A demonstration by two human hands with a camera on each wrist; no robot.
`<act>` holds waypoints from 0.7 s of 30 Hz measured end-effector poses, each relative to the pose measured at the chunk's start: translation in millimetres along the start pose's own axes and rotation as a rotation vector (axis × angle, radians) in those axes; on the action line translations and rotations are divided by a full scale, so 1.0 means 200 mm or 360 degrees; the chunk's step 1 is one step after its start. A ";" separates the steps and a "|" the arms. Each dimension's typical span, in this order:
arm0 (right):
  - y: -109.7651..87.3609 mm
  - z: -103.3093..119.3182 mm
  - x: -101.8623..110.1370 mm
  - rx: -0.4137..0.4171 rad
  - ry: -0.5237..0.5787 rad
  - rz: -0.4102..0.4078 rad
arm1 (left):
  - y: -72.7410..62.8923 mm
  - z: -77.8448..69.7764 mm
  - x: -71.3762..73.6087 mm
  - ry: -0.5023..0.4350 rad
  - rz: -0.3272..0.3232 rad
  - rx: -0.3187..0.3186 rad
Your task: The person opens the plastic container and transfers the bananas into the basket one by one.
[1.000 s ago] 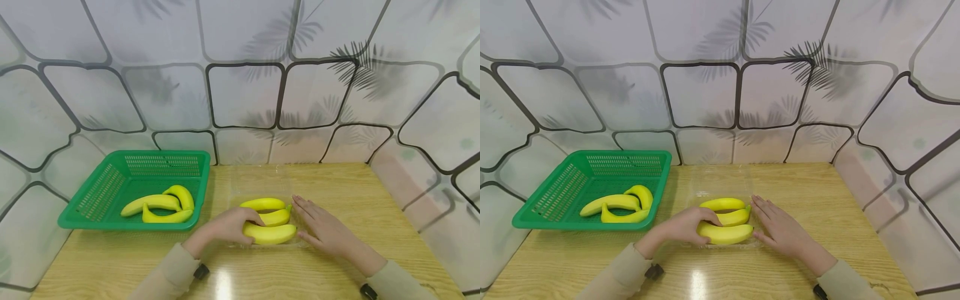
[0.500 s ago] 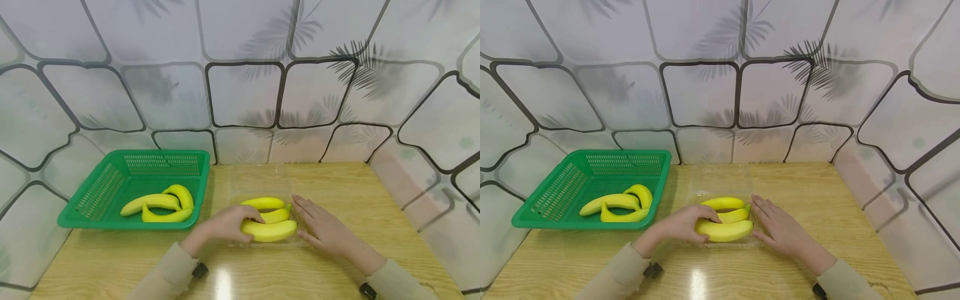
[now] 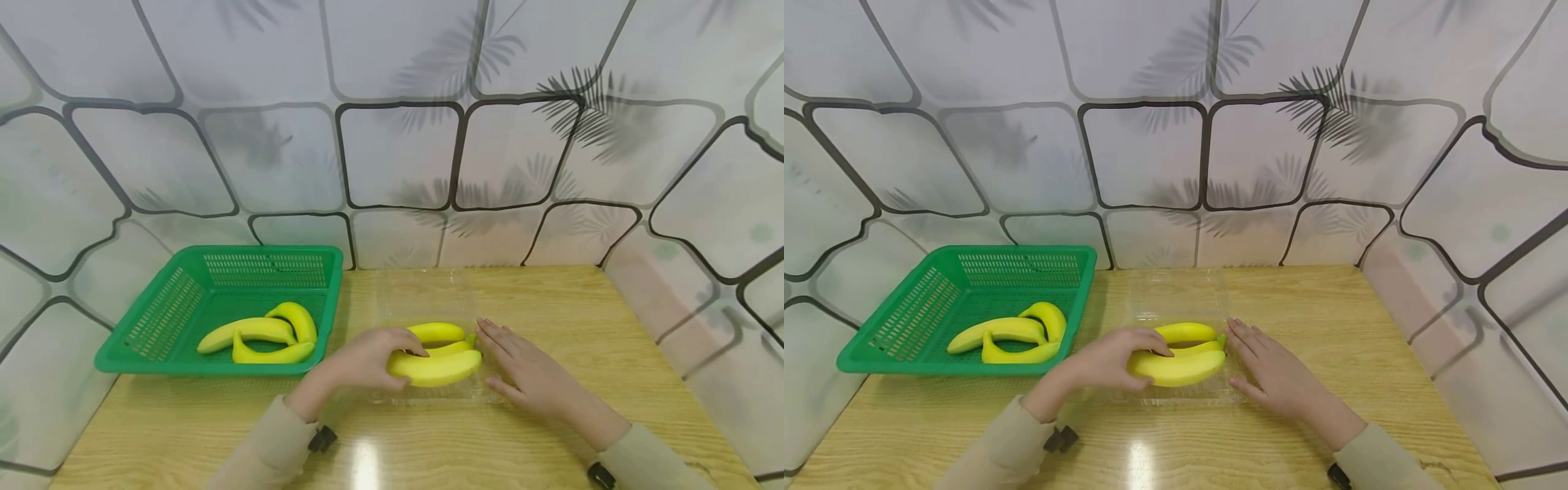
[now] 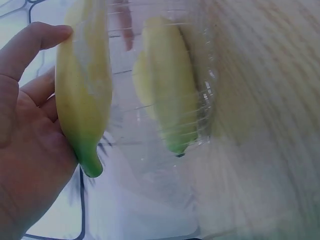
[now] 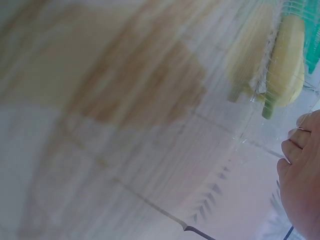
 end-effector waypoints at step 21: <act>0.00 0.00 0.01 0.0002 0.0016 -0.0015 | -0.07 -0.06 0.19 0.0191 -0.0158 -0.0038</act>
Point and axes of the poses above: each hand's wrist, its own y-axis towards the middle knuckle, its own x-axis out of the back of the hand, z = x × y, the point moved 7 cm from there along y, towards the middle knuckle, and after that the axes turned 9 degrees about -z, right-handed, at the moved point
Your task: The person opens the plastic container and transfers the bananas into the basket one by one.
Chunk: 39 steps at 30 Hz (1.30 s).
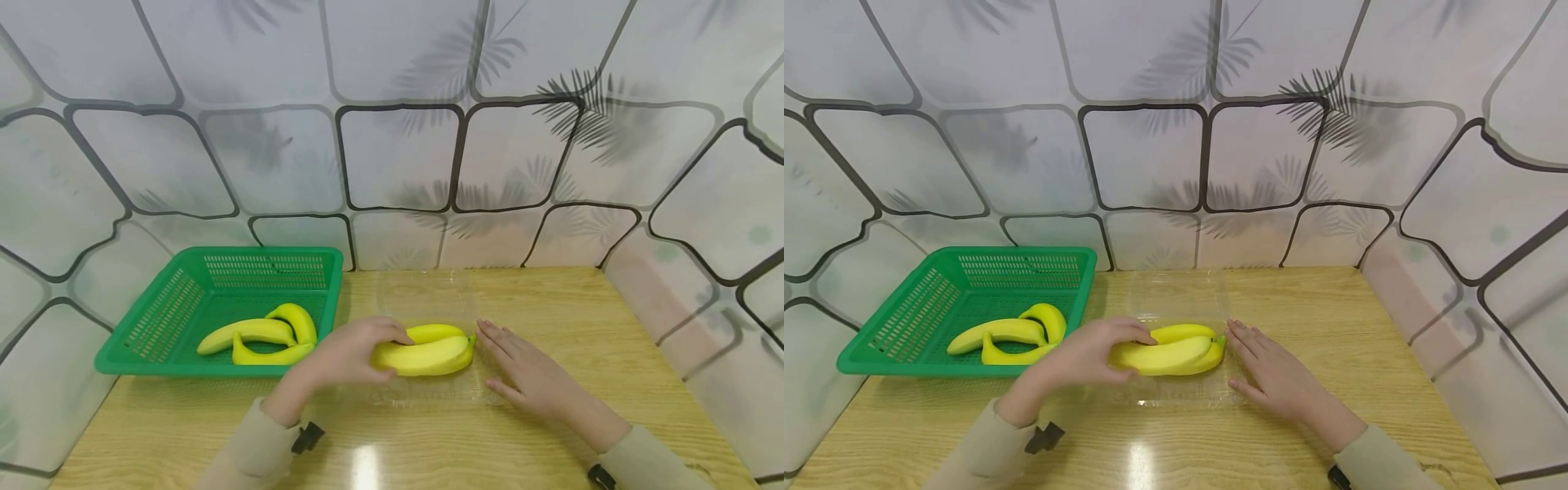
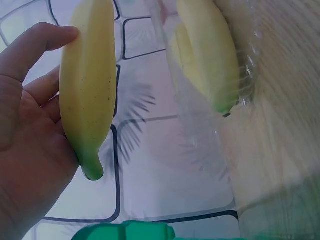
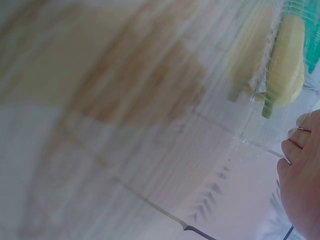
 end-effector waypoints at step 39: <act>-0.01 -0.01 -0.02 -0.0052 -0.0014 0.0056 | -0.23 0.19 0.34 0.0157 -0.0312 0.0244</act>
Point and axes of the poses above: each hand's wrist, its own y-axis towards the middle knuckle, its own x-axis out of the back of the hand, z = x × y, the point moved 7 cm from there along y, towards the middle knuckle, and after that the axes turned 9 degrees about -z, right-handed, at the moved point
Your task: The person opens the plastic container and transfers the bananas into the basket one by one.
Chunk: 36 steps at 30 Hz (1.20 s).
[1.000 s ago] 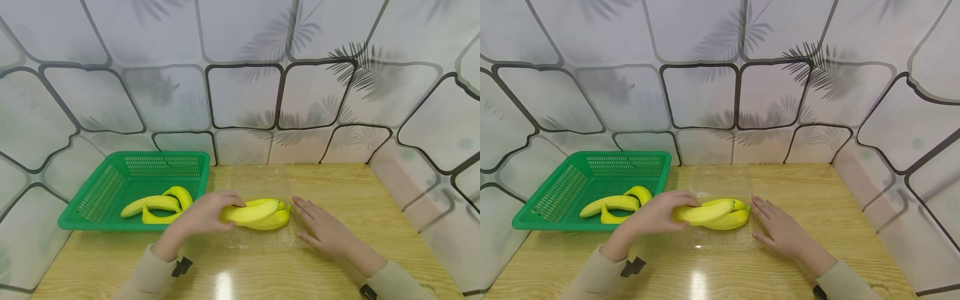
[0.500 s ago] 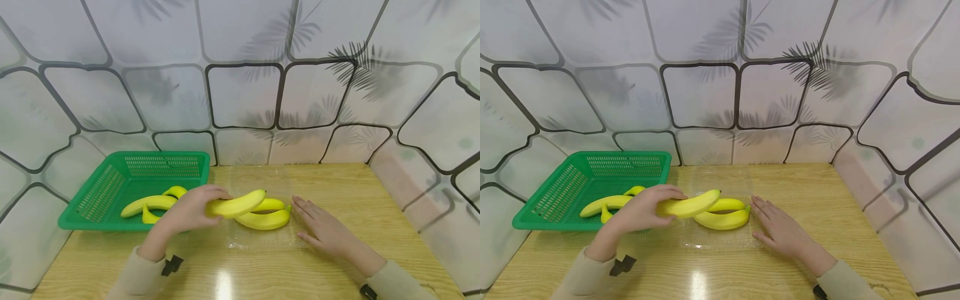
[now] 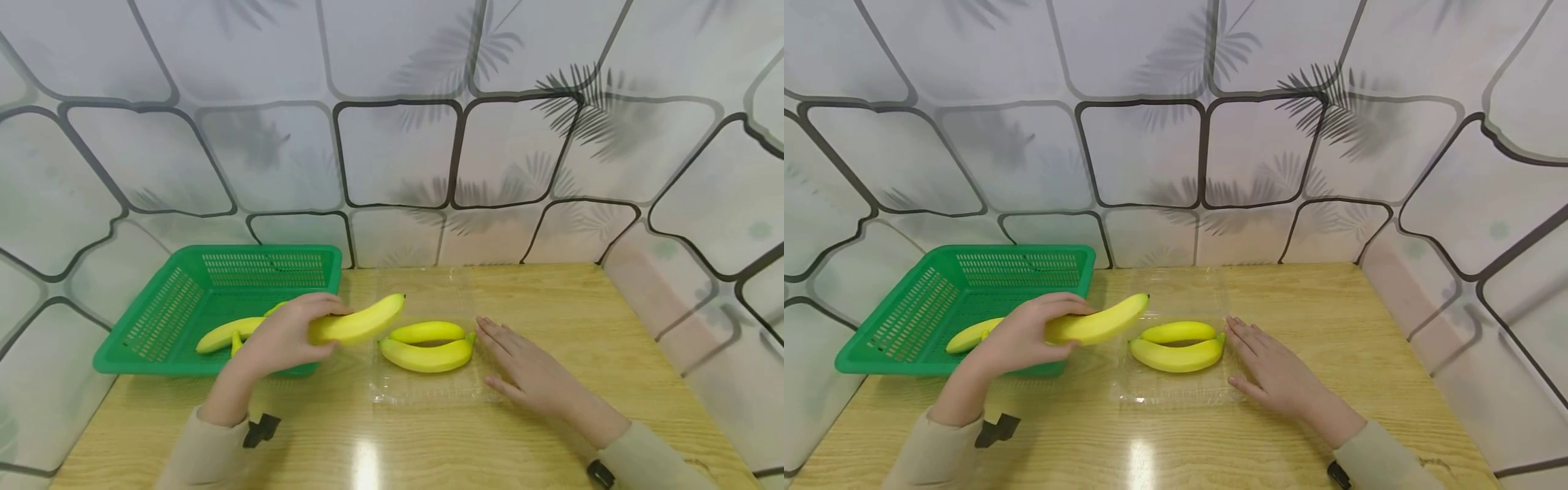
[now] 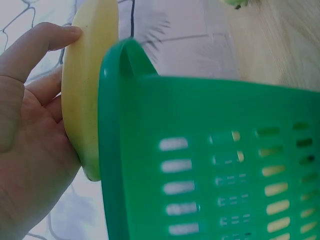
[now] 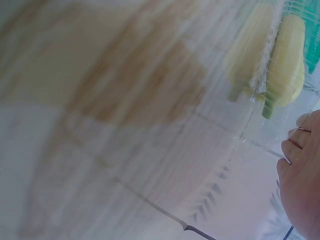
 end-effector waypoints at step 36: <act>0.01 0.01 0.00 -0.0002 -0.0007 0.0011 | -0.21 0.33 0.21 -0.0055 -0.0210 0.0254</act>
Point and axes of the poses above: each hand's wrist, its own y-axis towards the middle knuckle, its own x-axis out of the back of the hand, z = x × y, the point moved 7 cm from there along y, towards the middle knuckle, and after that the axes turned 9 degrees about -z, right-handed, at the moved point
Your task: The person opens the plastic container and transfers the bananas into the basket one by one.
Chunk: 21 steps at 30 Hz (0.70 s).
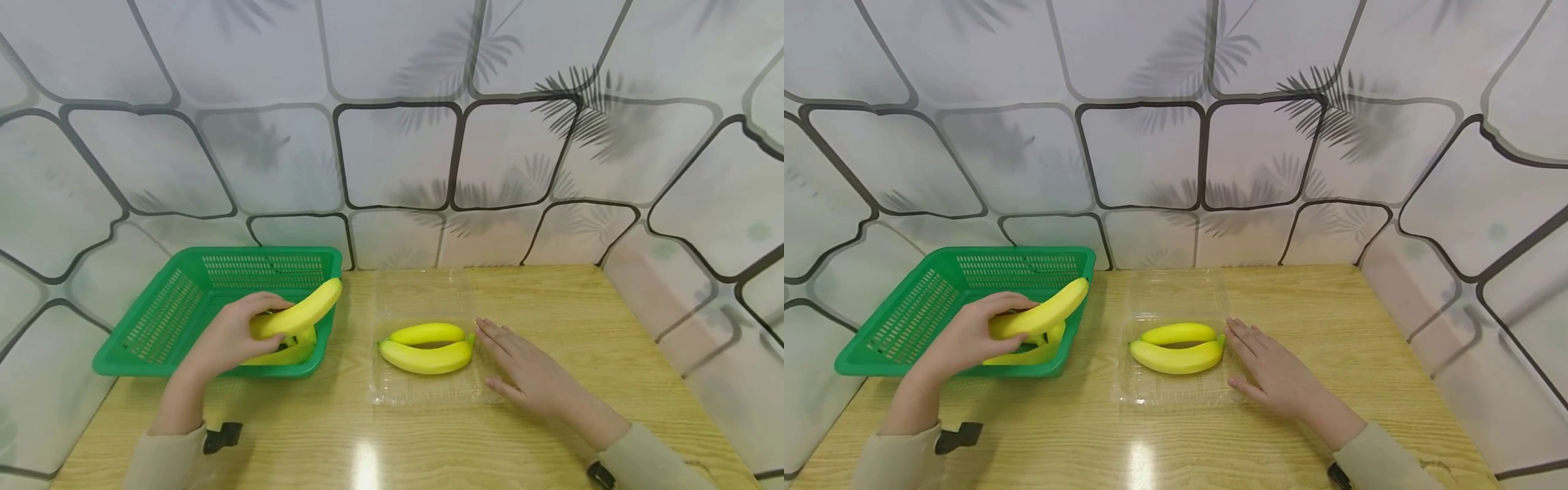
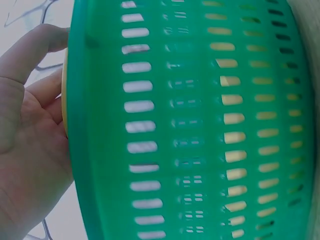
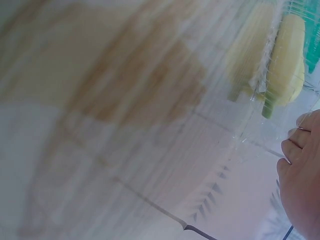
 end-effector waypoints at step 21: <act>0.00 -0.01 -0.01 -0.0024 0.0021 0.0025 | -0.05 0.25 0.05 -0.0033 0.0062 0.0244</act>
Point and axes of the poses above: each hand's wrist, its own y-axis towards the middle knuckle, its own x-axis out of the back of the hand, z = x × y, the point moved 7 cm from there along y, towards the middle knuckle, and after that the axes turned 9 degrees about -z, right-handed, at the moved point
